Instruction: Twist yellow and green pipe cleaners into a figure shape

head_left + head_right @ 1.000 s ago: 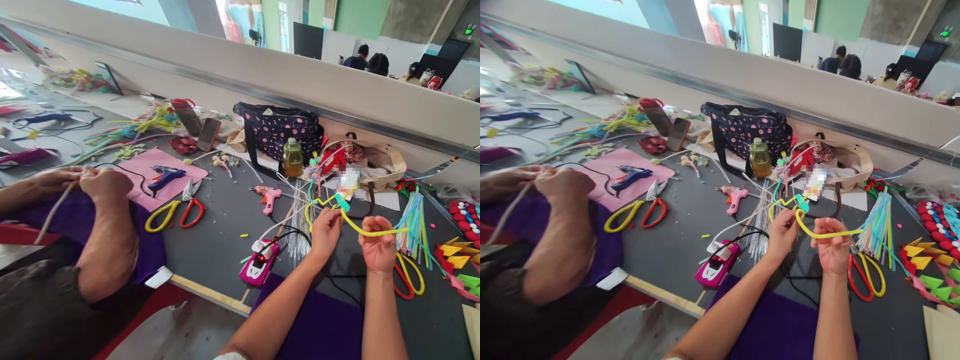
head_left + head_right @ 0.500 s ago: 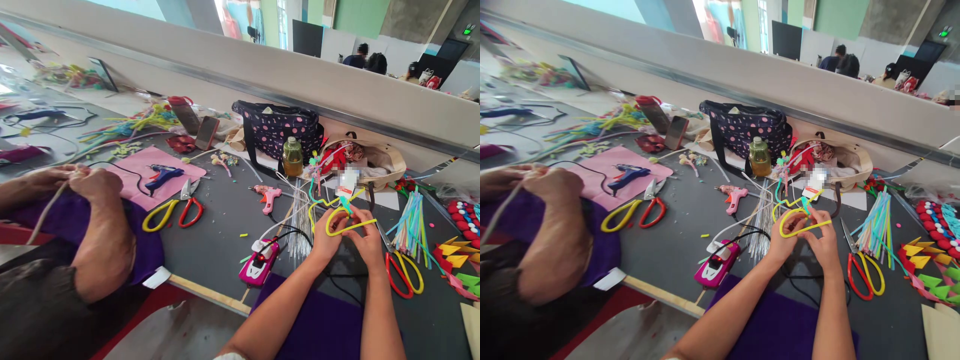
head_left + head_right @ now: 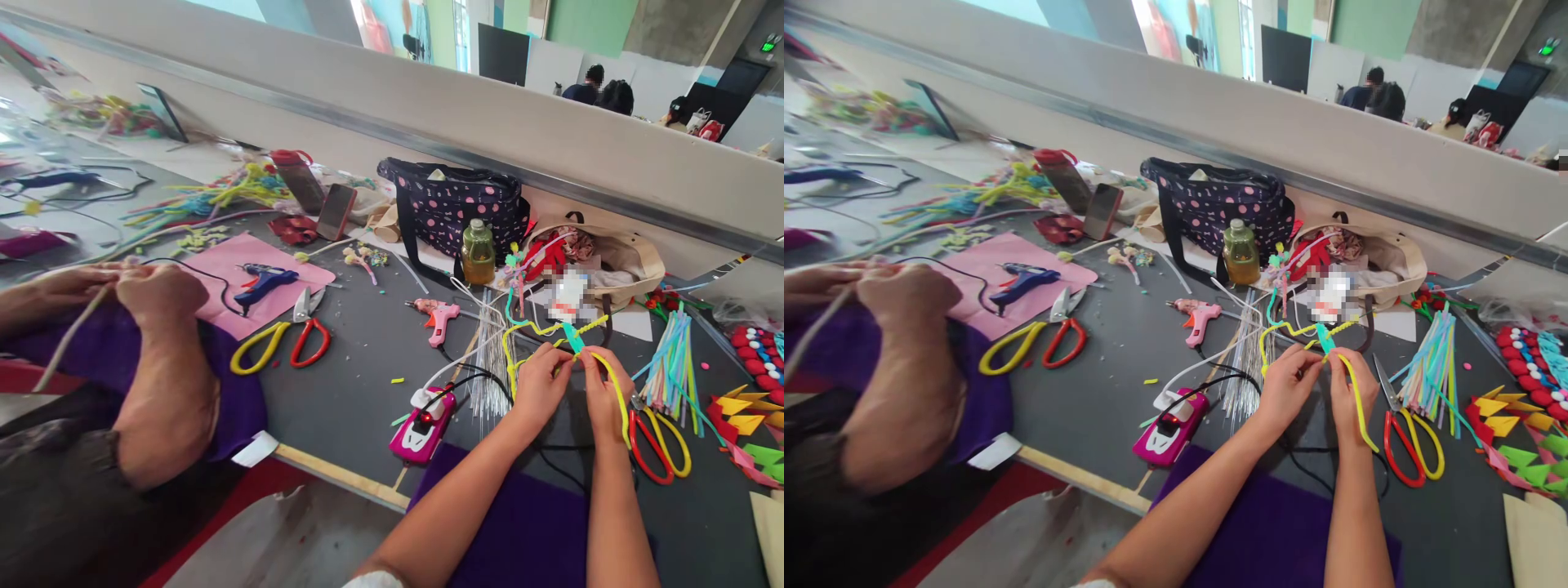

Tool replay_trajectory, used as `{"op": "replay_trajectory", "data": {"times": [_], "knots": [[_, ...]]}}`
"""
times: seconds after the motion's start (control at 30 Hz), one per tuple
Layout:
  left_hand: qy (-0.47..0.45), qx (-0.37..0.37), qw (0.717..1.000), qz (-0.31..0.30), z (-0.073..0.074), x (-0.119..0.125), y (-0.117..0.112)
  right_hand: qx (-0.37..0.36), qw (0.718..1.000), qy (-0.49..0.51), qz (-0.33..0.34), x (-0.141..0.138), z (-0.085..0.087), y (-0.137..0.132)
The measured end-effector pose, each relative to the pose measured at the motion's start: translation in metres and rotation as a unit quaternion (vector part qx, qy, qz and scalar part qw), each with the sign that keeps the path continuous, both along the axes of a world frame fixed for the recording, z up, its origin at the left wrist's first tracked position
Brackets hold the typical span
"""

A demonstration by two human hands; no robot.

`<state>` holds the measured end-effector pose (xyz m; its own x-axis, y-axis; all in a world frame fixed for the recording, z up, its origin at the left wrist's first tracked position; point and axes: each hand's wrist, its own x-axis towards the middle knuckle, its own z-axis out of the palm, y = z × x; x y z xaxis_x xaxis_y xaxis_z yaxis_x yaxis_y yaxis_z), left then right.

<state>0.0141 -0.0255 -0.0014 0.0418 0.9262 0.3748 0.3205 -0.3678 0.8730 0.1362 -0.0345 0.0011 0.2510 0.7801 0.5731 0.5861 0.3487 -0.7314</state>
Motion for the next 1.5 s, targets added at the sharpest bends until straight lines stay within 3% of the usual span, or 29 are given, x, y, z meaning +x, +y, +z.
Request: {"op": "replay_trajectory", "data": {"times": [0.43, 0.73, 0.93, 1.07, 1.27, 1.5], "knots": [[0.036, 0.038, 0.998, -0.032, -0.003, -0.003, -0.001, 0.058, 0.997, -0.023, 0.050, -0.006, -0.001, 0.002], [-0.082, 0.021, 0.996, 0.003, 0.008, -0.008, 0.000, 0.116, 0.988, -0.010, 0.104, -0.017, 0.003, -0.009], [-0.188, -0.004, 0.982, 0.017, 0.018, -0.008, -0.006, 0.122, 0.982, 0.129, 0.065, -0.029, 0.007, -0.011], [-0.277, -0.055, 0.959, -0.009, 0.022, -0.007, -0.010, 0.096, 0.960, 0.255, 0.061, -0.036, 0.008, -0.009], [-0.414, -0.125, 0.897, -0.087, 0.025, -0.005, -0.012, 0.035, 0.904, 0.413, 0.104, -0.039, 0.004, -0.004], [-0.459, -0.186, 0.857, -0.144, 0.029, -0.005, -0.013, -0.064, 0.838, 0.509, 0.185, -0.037, -0.001, -0.003]]}}
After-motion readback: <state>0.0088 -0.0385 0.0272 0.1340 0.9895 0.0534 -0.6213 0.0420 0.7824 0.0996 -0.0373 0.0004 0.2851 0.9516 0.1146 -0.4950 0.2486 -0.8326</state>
